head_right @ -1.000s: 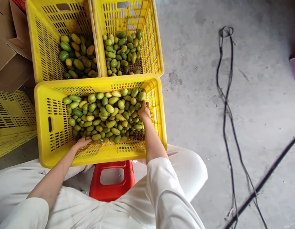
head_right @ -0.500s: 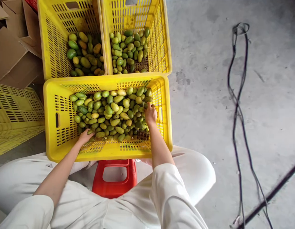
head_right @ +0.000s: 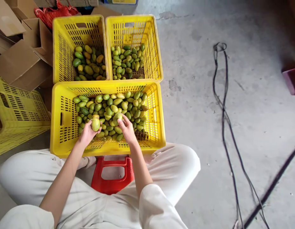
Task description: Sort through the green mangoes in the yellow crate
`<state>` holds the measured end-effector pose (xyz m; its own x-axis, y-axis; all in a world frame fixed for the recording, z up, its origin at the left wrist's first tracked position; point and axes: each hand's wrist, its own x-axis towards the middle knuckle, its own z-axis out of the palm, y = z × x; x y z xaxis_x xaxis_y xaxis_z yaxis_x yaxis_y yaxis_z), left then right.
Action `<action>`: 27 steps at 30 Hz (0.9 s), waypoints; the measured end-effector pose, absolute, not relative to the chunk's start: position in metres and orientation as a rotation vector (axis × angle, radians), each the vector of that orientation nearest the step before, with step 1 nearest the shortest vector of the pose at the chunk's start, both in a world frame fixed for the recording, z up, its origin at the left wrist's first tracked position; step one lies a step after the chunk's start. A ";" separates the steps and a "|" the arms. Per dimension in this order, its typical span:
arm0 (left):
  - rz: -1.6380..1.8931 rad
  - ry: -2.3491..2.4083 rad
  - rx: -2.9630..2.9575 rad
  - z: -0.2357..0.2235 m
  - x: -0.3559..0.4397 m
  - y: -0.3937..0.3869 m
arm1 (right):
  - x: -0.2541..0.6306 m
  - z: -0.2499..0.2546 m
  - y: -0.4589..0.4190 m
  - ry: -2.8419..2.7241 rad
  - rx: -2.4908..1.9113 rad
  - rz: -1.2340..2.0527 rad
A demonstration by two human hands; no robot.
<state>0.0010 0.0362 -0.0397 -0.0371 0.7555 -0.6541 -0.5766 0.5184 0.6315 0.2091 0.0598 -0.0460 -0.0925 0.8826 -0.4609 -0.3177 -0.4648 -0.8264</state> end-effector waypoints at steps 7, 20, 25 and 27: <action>1.140 1.048 0.069 0.023 0.017 0.002 | 0.186 0.008 0.008 -0.219 -0.999 1.842; 1.330 1.051 -0.114 0.032 0.021 -0.046 | 0.212 0.014 -0.019 -0.191 -1.033 1.852; 1.382 0.992 -0.155 0.020 0.016 -0.041 | 0.218 0.005 -0.017 -0.167 -0.994 1.808; 1.446 1.041 -0.208 0.012 0.015 -0.038 | 0.220 -0.002 -0.019 -0.185 -0.981 1.766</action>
<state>0.0152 -0.0383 0.0121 -0.2050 0.7037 -0.6803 -0.8683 0.1899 0.4582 0.2198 -0.0186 -0.0015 -0.1046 0.8447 -0.5249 -0.7175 -0.4296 -0.5483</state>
